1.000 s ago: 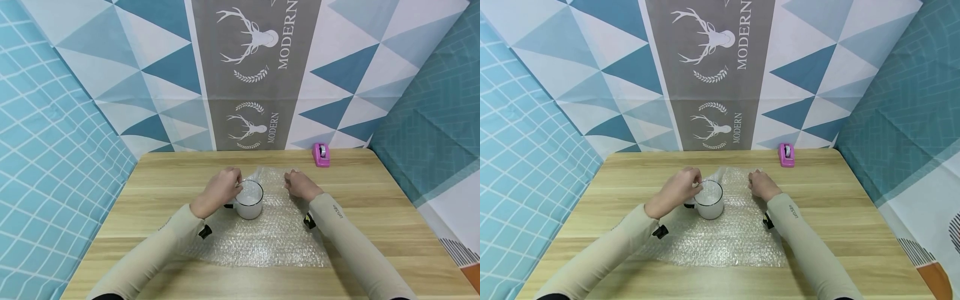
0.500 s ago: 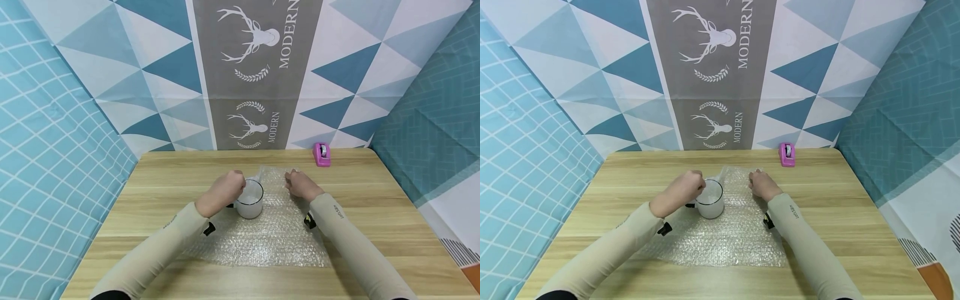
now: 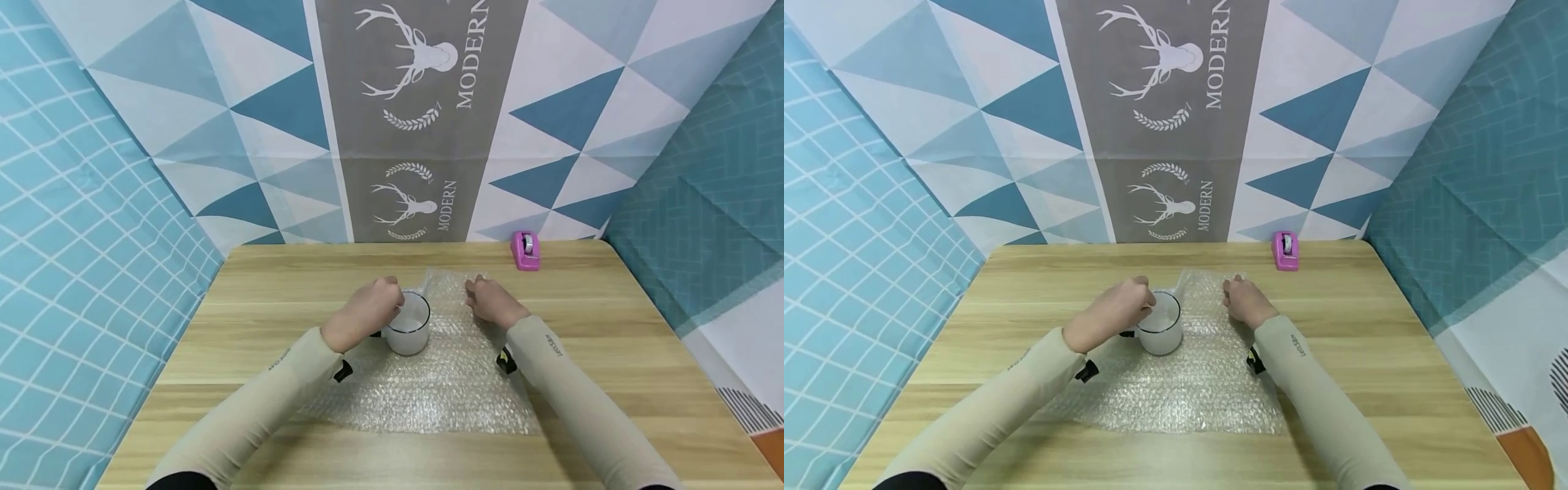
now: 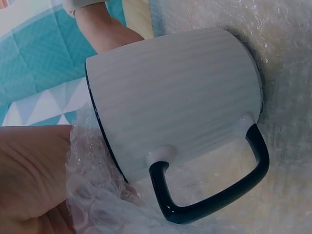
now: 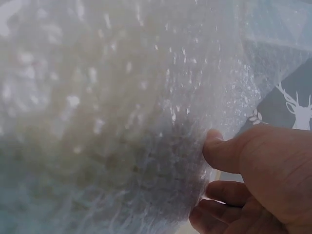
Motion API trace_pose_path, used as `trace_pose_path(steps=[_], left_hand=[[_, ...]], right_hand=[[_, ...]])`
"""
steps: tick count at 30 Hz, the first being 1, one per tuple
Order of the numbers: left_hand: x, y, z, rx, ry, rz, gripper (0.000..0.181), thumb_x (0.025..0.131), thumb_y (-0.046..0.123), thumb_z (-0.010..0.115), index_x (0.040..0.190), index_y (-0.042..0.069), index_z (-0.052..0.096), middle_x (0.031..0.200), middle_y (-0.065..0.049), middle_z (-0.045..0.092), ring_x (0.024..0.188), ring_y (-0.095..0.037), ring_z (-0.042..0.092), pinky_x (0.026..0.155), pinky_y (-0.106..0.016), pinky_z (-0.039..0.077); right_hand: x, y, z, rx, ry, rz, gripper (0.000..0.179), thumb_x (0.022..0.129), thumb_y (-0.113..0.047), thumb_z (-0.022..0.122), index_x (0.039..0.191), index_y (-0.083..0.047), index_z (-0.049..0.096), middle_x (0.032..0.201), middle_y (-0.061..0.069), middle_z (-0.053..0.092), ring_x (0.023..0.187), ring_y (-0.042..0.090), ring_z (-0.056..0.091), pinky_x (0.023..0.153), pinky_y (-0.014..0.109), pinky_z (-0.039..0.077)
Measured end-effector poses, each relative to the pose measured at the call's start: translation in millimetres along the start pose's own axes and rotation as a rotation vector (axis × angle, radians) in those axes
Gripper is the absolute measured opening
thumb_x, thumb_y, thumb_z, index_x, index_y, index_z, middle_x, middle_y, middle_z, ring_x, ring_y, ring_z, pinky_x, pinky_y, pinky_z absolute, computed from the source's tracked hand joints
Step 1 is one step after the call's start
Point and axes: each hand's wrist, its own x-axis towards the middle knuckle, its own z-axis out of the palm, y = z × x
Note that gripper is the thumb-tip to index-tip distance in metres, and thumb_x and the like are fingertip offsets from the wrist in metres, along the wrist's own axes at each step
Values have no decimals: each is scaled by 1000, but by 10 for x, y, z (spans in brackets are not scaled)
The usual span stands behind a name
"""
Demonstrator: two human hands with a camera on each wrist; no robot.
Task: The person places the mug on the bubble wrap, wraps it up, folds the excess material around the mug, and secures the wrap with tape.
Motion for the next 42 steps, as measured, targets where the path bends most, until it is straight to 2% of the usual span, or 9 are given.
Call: trace_pose_path(steps=[4,7,10,14,16,20,25,34,42], left_hand=[[3,-4,-13,-1,-23,-36,12,88,-1,75,80,8,77,85,-10,63,73,-19,64,61,-30,57],[5,1,-1,-12,-19,-36,13,87,-4,73,89,7,78,92,-13,65,79,-24,69,64,-33,59],[7,12,16,-25,-20,-38,22,87,-9,69,99,6,79,100,-16,65,81,-28,70,65,-33,60],[17,25,19,-51,-43,-61,29,87,-14,61,99,5,80,112,-19,62,79,-28,68,63,-31,58],[19,29,13,-62,-56,-64,30,88,-14,61,99,5,80,115,-19,64,83,-30,70,65,-32,58],[21,24,12,-89,-81,-42,21,87,-10,66,97,3,79,104,-16,71,90,-27,72,72,-34,60],[23,7,0,-134,-118,-50,7,87,-2,73,92,2,77,98,-14,73,87,-23,69,74,-35,58],[28,2,-18,-134,-155,-107,13,86,-3,72,96,3,78,106,-14,74,99,-27,71,83,-37,60],[33,7,-15,-139,-164,-115,14,87,-3,71,98,3,77,107,-14,74,101,-27,71,85,-38,59]], right_hand=[[-29,-12,-52,36,0,-35,41,102,-11,62,136,10,55,142,45,47,131,57,50,111,60,42],[-91,21,-62,55,28,-68,39,100,-9,63,132,11,56,134,38,57,135,57,47,113,61,40],[-192,58,-36,36,121,-137,36,97,-6,67,127,11,58,124,35,64,132,58,50,110,62,43],[-363,88,15,-11,270,-250,36,89,0,72,121,13,62,119,38,64,120,58,57,103,63,49],[-461,100,38,-18,304,-286,32,86,1,74,115,10,65,116,37,64,113,56,61,98,63,52],[-675,131,72,10,288,-323,20,86,4,75,106,4,70,104,27,67,98,43,67,87,54,59],[-925,121,82,39,254,-361,21,85,8,75,105,1,74,98,13,67,88,24,67,78,35,61],[-1244,30,171,86,242,-498,24,76,10,81,92,-5,73,87,4,65,76,15,65,67,23,58],[-1549,-3,357,74,402,-574,31,66,7,86,88,-10,73,89,1,64,78,12,59,66,25,55]])
